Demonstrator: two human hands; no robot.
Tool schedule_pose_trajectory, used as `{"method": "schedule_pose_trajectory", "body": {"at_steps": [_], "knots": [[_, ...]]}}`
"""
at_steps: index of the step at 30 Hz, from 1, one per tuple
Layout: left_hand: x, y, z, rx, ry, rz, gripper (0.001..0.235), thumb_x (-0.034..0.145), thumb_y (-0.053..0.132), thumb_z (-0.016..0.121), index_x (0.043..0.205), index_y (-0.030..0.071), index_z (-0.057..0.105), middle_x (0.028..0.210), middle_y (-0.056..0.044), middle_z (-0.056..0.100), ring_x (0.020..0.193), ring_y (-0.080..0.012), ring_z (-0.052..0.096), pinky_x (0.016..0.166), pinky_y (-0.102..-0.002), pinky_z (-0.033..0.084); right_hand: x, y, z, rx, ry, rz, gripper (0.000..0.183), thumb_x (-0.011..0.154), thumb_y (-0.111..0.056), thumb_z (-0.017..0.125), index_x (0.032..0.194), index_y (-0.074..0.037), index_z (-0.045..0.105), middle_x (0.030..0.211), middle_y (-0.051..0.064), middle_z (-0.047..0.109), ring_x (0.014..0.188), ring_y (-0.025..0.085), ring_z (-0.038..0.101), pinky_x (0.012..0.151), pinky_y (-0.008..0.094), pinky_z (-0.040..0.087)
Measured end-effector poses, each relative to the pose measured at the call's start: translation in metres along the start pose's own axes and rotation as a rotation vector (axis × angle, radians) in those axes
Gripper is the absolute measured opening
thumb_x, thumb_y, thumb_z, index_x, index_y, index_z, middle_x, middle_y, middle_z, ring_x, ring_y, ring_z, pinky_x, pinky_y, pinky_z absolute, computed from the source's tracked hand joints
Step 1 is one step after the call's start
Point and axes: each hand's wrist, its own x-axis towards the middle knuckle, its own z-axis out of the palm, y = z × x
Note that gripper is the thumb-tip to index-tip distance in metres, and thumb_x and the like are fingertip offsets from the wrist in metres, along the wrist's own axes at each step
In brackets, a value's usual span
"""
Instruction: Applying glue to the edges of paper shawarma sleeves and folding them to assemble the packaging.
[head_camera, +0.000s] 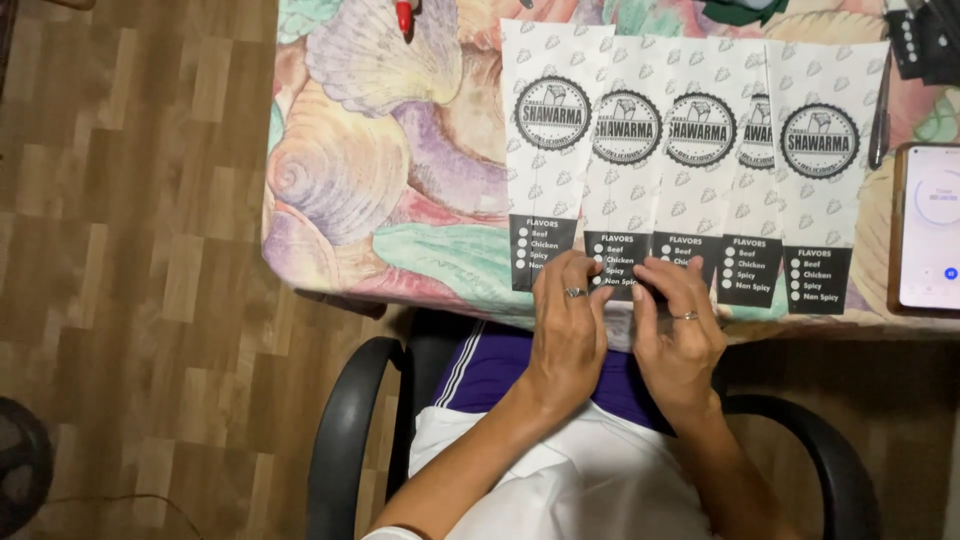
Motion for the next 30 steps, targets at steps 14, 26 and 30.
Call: {"method": "schedule_pose_trajectory", "body": {"at_steps": [14,26,30], "knots": [[0.016,-0.030,-0.095,-0.070,-0.071,0.162,0.030,0.095,0.004,0.068,0.123,-0.002,0.061,0.143,-0.027,0.054,0.134,-0.0415,0.055,0.118,-0.052,0.040,0.017,-0.036,0.012,0.149,-0.136,-0.133,0.024,0.093,0.002,0.073,0.116,0.006,0.072,0.122,0.021,0.071,0.114,0.037,0.069,0.114,0.051,0.046],[0.018,-0.045,-0.100,0.000,-0.190,0.200,0.030,0.099,0.009,0.065,0.127,0.000,0.060,0.144,-0.023,0.057,0.139,-0.0338,0.053,0.122,-0.049,0.034,0.008,-0.030,0.031,0.219,-0.155,-0.188,0.018,0.088,-0.001,0.079,0.104,0.005,0.073,0.115,0.019,0.076,0.107,0.033,0.074,0.110,0.050,0.050],[0.019,-0.048,-0.099,0.000,-0.172,0.205,0.032,0.098,0.010,0.066,0.129,0.001,0.060,0.146,-0.022,0.056,0.142,-0.0343,0.050,0.123,-0.049,0.033,0.015,-0.032,0.030,0.207,-0.131,-0.198,0.021,0.087,-0.005,0.082,0.104,0.005,0.073,0.116,0.020,0.076,0.106,0.033,0.074,0.110,0.049,0.050]]}}
